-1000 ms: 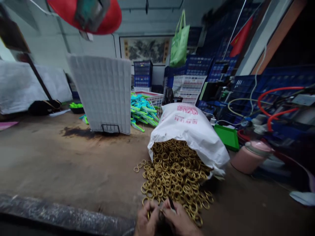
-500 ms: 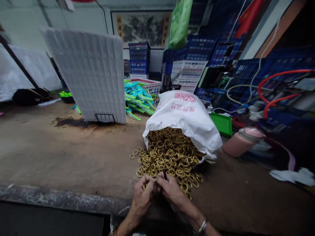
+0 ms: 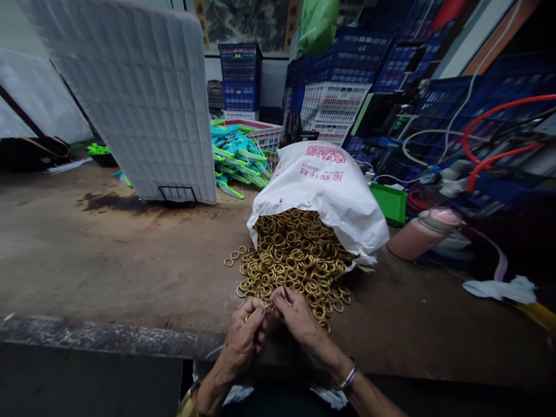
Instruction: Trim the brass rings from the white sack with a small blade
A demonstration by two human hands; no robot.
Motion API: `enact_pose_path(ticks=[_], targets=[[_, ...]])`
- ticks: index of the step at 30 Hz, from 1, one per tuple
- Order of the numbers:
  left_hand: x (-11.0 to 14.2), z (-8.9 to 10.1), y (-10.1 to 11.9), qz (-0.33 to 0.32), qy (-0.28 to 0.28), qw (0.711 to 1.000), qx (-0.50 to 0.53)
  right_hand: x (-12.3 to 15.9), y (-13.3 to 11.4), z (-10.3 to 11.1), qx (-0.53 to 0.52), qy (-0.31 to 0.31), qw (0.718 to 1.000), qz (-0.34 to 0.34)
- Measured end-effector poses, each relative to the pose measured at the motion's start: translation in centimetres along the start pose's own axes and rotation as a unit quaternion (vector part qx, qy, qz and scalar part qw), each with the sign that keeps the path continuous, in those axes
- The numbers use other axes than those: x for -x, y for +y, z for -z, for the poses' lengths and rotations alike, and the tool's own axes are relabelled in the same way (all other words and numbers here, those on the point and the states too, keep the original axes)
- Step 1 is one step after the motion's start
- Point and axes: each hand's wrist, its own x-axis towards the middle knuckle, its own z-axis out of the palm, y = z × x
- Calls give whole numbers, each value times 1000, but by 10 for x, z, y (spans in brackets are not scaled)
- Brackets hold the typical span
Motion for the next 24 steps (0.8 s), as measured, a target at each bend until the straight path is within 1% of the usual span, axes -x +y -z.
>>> enact_pose_path(ticks=[2,4,6,8,11,14,18,22,24], targets=[[1,-1,1,4,14,1000,5,3,2,1,100,14,995,28],[1,-2,2,-2,21,1000,3,7,4,1,194,3,980,52],[1,-3,4,-14,21,1000,3,11,5,0,264,-17,962,63],[1,-4,5,-23,24,999,1,13,6,-2,312,-27,947,70],[1,-4,4,-39,24,999,-23,13,7,-5,351,-35,933,76],[0,-1,2,-58,21,997,-46,12,8,-6,374,-37,924,77],[-1,2,-3,-67,24,996,-58,13,4,-4,380,-45,921,71],[-1,3,-4,-86,13,995,-57,14,-4,-2,387,-75,918,49],[0,3,-2,-76,15,996,-51,13,-7,-3,395,-78,914,45]])
